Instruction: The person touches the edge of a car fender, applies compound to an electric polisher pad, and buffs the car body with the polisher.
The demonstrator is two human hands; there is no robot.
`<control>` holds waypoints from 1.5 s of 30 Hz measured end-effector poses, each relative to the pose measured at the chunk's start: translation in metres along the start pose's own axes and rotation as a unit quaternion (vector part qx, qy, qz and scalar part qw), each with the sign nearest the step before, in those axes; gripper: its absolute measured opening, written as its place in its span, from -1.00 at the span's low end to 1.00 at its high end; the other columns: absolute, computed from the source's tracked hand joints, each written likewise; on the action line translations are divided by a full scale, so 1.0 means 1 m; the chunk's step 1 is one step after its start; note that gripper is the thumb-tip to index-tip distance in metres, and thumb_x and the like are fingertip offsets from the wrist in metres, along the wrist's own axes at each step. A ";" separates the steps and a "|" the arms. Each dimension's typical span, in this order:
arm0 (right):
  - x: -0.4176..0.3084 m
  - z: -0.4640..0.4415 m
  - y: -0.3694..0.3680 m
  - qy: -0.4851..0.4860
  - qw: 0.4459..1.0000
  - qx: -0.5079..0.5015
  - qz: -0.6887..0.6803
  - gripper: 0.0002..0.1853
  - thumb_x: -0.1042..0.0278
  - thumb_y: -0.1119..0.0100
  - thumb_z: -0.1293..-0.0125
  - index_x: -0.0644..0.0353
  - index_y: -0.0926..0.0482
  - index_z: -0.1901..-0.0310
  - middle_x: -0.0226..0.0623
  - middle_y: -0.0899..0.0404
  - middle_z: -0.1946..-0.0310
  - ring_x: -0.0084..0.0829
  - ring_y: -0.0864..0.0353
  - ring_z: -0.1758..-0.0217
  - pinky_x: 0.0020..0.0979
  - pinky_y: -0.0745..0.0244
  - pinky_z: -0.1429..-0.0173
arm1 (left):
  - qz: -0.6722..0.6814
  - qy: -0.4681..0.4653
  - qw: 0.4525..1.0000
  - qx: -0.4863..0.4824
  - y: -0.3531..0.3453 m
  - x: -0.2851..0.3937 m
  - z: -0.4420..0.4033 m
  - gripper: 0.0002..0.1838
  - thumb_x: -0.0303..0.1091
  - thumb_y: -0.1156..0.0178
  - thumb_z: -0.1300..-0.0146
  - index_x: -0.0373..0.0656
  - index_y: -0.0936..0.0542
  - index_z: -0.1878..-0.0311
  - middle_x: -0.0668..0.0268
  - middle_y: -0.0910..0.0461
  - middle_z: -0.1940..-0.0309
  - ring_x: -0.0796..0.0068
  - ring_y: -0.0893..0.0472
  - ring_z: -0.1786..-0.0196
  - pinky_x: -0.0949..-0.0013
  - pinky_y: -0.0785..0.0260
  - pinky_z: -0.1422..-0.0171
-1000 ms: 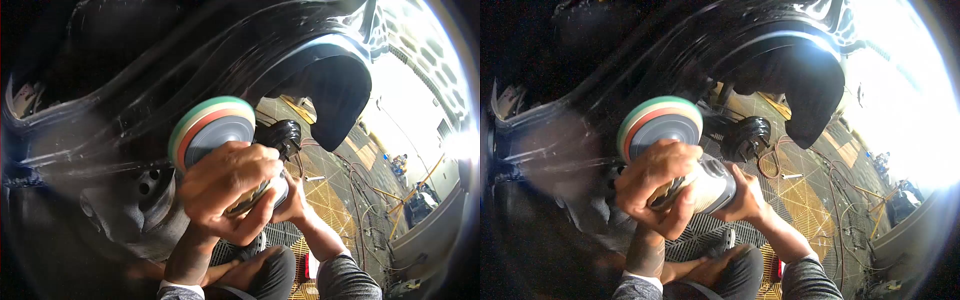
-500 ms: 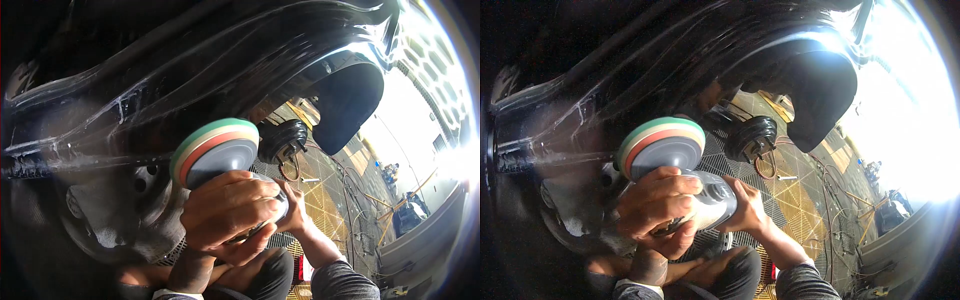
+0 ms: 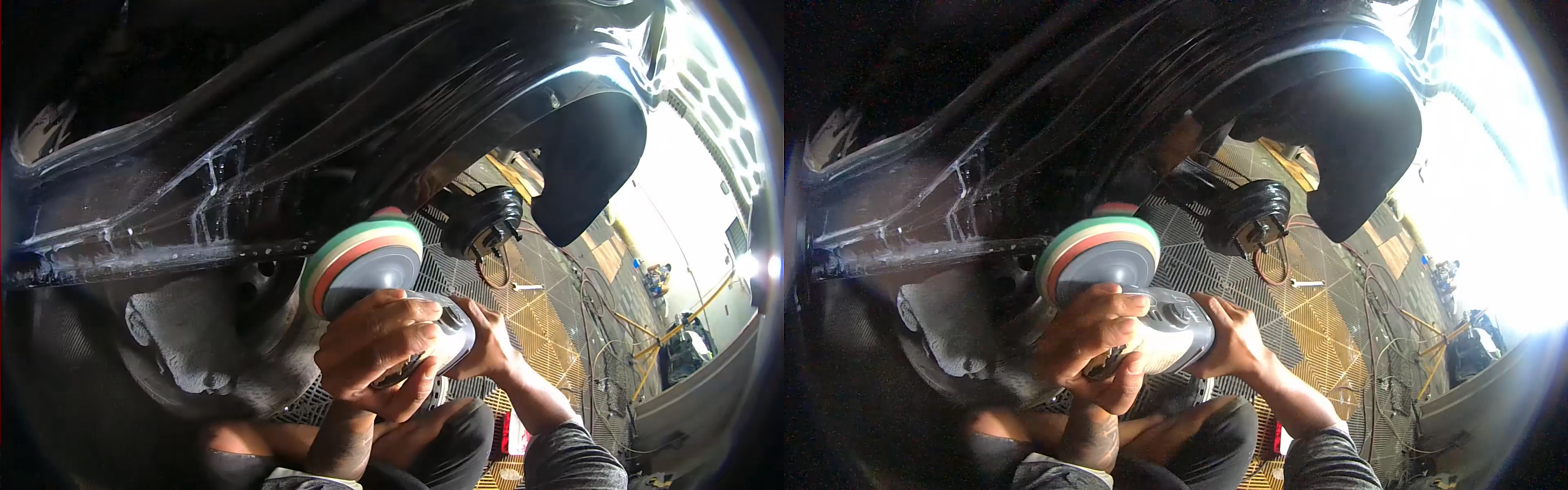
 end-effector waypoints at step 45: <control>0.015 0.002 -0.030 0.041 0.999 -0.004 -0.032 -0.07 0.14 -0.62 0.37 0.34 -0.50 -0.16 -0.02 -0.70 0.10 -0.05 -0.78 0.13 -0.19 -0.72 0.07 | -0.058 0.011 0.998 -0.019 0.005 -0.011 0.033 -0.69 -0.23 -0.31 -0.20 -0.17 -0.65 0.04 0.01 -0.77 0.24 0.14 -0.79 0.14 -0.02 -0.59 -0.13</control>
Point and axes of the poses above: each hand's wrist, its own z-axis away from the middle knuckle, its own y-axis out of the back of the hand, x = y × z, the point moved 8 cm from there along -z, towards the middle knuckle
